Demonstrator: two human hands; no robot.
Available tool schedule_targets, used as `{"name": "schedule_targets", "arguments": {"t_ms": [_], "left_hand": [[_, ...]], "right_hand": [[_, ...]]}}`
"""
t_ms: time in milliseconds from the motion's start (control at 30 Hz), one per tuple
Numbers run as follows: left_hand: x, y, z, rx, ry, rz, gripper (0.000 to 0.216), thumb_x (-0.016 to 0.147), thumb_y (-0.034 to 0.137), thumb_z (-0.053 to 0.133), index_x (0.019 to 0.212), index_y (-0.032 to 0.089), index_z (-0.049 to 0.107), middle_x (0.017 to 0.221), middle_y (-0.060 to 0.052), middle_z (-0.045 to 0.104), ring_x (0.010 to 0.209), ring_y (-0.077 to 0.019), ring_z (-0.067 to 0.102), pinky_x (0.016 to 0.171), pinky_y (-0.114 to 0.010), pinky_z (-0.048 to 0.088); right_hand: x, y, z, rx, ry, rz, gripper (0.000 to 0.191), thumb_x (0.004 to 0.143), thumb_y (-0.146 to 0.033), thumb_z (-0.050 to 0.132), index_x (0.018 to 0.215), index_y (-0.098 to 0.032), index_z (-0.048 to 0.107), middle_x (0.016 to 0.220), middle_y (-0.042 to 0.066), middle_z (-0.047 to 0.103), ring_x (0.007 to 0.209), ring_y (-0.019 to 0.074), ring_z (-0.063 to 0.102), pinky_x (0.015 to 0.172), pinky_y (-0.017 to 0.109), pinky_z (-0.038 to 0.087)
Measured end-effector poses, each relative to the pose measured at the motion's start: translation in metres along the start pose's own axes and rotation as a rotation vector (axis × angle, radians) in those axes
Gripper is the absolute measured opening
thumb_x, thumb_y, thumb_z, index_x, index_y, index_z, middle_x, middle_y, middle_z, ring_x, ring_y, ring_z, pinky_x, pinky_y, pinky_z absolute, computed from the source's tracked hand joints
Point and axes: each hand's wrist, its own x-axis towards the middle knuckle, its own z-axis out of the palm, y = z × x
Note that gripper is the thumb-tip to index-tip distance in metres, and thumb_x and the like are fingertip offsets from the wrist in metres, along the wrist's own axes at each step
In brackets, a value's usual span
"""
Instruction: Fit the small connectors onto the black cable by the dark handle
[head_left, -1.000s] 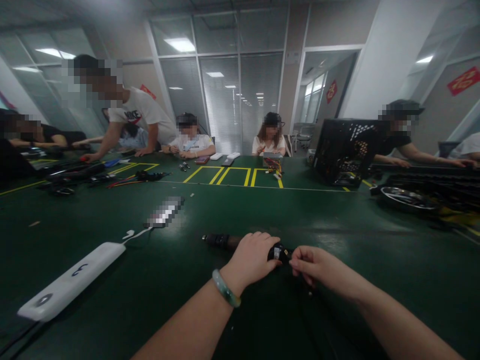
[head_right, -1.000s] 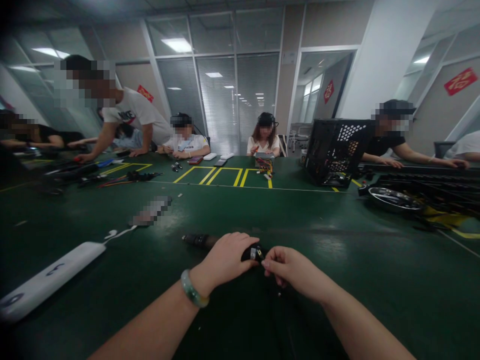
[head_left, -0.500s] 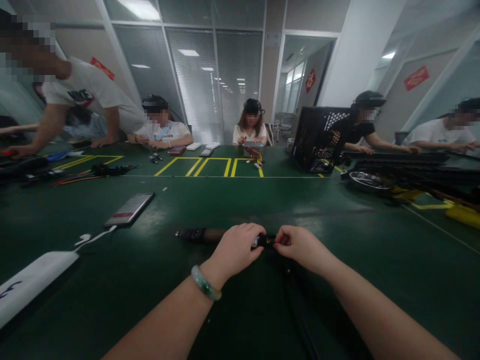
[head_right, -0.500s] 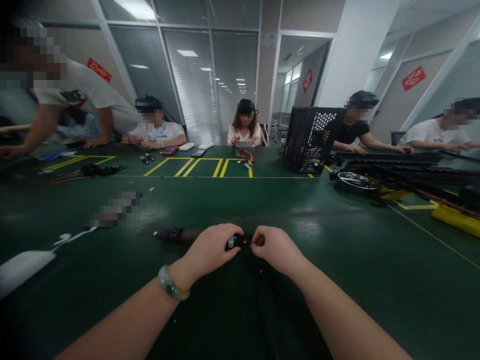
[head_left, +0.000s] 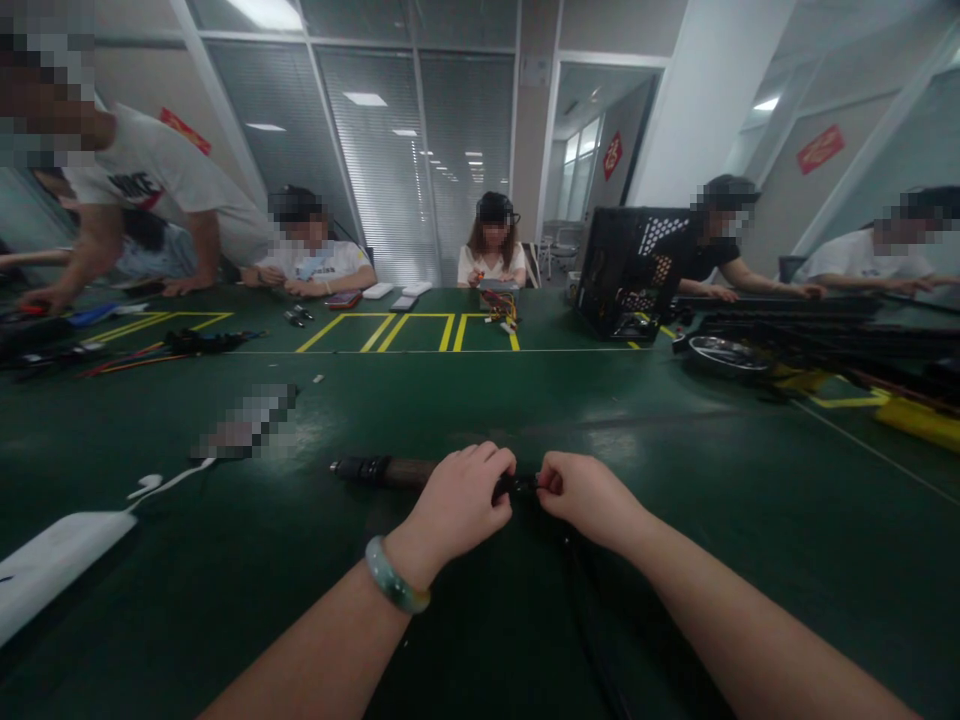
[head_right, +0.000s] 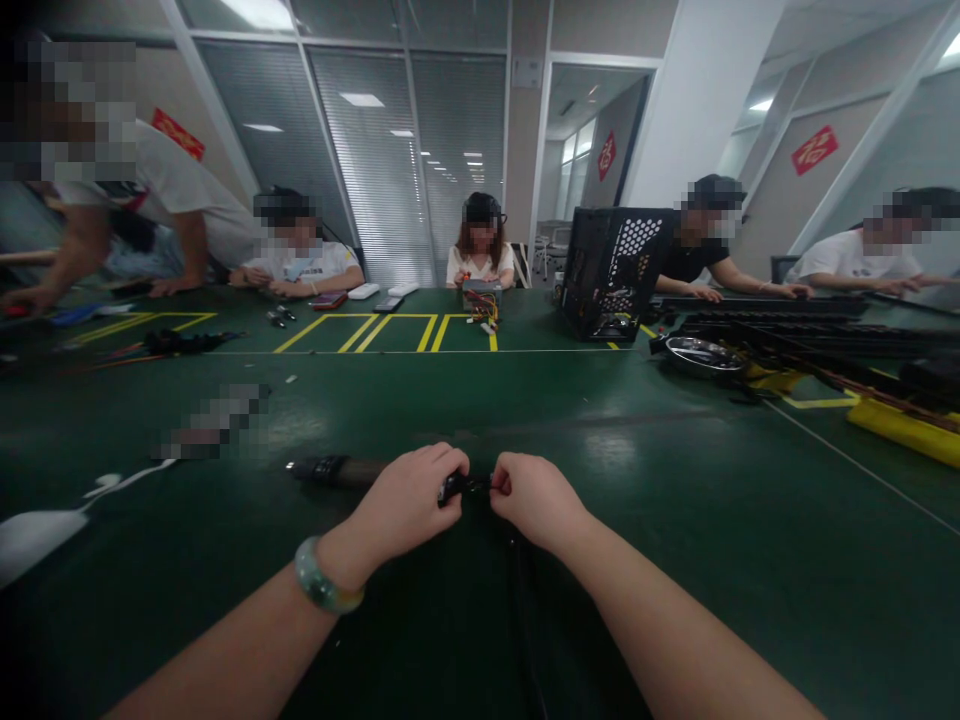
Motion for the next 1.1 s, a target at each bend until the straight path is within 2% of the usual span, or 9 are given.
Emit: {"name": "schedule_targets", "arguments": {"t_ms": [333,800,967,1100], "left_hand": [[0.005,-0.002,0.010,-0.023,0.091,0.071,0.014,0.083,0.024,0.065,0.093,0.023,0.055,0.096,0.000,0.057,0.088,-0.0190,0.055,0.078,-0.033,0.043],[0.005,-0.002,0.011,-0.069,0.097,0.072,0.009,0.084,0.023,0.062,0.092,0.023,0.057,0.093,0.001,0.060,0.086,-0.0177,0.056,0.076,-0.032,0.042],[0.005,-0.002,0.010,-0.088,0.102,0.092,0.007,0.083,0.021,0.061,0.089,0.023,0.058,0.091,0.002,0.060,0.085,-0.0175,0.055,0.075,-0.031,0.041],[0.005,-0.003,0.009,-0.074,0.094,0.091,0.006,0.083,0.021,0.061,0.088,0.023,0.059,0.090,0.002,0.061,0.085,-0.0175,0.055,0.075,-0.031,0.040]], "right_hand": [[0.000,0.000,-0.002,0.099,0.007,0.008,0.005,0.076,-0.021,0.062,0.079,-0.020,0.065,0.074,-0.001,0.067,0.065,0.0134,0.061,0.054,0.020,0.040],[0.002,0.001,-0.002,0.113,-0.045,0.008,0.006,0.076,-0.020,0.062,0.082,-0.020,0.065,0.076,0.000,0.068,0.067,0.0139,0.062,0.055,0.021,0.040],[0.000,-0.004,-0.001,0.118,-0.034,-0.037,0.007,0.079,-0.023,0.061,0.083,-0.021,0.066,0.076,0.000,0.068,0.067,0.0137,0.061,0.056,0.021,0.039],[0.000,-0.008,0.002,0.065,0.026,-0.075,0.007,0.080,-0.022,0.060,0.083,-0.022,0.066,0.076,-0.001,0.068,0.068,0.0134,0.060,0.057,0.022,0.038]]}}
